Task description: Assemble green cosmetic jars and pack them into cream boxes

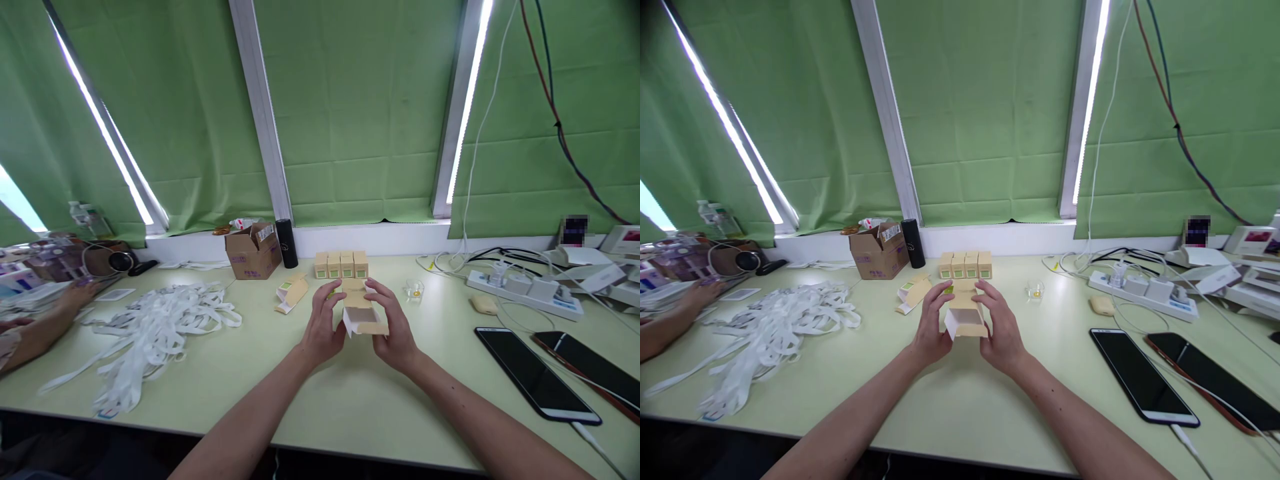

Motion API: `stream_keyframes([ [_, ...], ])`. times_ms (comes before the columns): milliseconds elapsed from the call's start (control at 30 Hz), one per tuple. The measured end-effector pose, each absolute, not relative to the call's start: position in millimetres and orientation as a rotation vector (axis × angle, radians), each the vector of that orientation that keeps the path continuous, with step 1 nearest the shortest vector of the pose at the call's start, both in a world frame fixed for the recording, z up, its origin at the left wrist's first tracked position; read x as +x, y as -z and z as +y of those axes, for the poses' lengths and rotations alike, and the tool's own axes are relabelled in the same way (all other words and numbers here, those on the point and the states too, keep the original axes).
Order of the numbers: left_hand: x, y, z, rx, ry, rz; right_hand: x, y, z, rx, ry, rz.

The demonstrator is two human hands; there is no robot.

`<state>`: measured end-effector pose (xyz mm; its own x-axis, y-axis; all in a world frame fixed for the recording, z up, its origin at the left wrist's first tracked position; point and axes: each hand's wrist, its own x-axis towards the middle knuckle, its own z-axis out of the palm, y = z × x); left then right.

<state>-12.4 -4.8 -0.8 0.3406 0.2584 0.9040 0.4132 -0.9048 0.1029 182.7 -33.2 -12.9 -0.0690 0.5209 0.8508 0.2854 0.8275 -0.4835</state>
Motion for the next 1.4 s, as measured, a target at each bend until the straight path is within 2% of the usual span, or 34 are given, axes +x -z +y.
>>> stream_keyframes([
  [133,-10.4,0.6,-5.7,-2.598,1.782,-0.681,178.6,15.8,-33.6,-0.695,-0.442,-1.572],
  [333,-6.2,6.7,-1.9,-2.724,2.161,-1.038,172.3,20.0,-30.7,-0.715,-0.734,-1.484],
  [533,-4.2,10.2,0.5,-2.709,2.363,-1.222,172.3,20.8,-30.4,-0.726,-0.818,-1.430],
  [767,-2.0,9.0,1.2,-2.691,2.299,-1.243,172.4,18.5,-32.6,-0.720,-0.770,-1.508],
  [1100,-8.6,6.1,-5.1,-2.912,2.015,-0.947,177.8,18.1,-25.1,-0.757,-0.755,-1.442],
  [1400,-6.0,7.7,-0.2,-2.819,2.108,-1.072,179.9,24.5,-21.3,-0.741,-0.794,-1.457],
])
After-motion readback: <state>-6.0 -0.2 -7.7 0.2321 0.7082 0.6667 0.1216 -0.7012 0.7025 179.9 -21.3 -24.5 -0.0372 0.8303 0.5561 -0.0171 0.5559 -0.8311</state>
